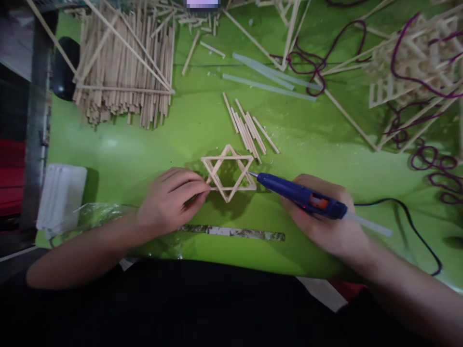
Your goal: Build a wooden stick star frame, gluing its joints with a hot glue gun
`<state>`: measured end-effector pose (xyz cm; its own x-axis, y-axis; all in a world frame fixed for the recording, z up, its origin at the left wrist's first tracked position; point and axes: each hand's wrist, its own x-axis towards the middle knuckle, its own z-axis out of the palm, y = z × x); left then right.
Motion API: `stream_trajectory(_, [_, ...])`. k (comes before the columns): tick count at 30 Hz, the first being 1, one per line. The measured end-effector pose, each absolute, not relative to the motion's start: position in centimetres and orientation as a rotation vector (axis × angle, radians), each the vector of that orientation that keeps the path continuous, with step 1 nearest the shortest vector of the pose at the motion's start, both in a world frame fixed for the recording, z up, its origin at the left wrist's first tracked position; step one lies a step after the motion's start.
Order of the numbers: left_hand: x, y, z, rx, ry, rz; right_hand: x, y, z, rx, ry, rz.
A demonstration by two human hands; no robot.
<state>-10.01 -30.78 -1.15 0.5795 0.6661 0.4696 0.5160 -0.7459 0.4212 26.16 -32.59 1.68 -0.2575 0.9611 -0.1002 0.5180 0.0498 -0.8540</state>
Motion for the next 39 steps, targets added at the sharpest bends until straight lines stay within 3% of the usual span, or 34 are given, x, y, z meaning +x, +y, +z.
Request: stream_trajectory(39, [-9.9,-30.8,-1.1,2.582,0.969,0.938,26.3,-32.7,1.3,-1.555,-1.848,1.045])
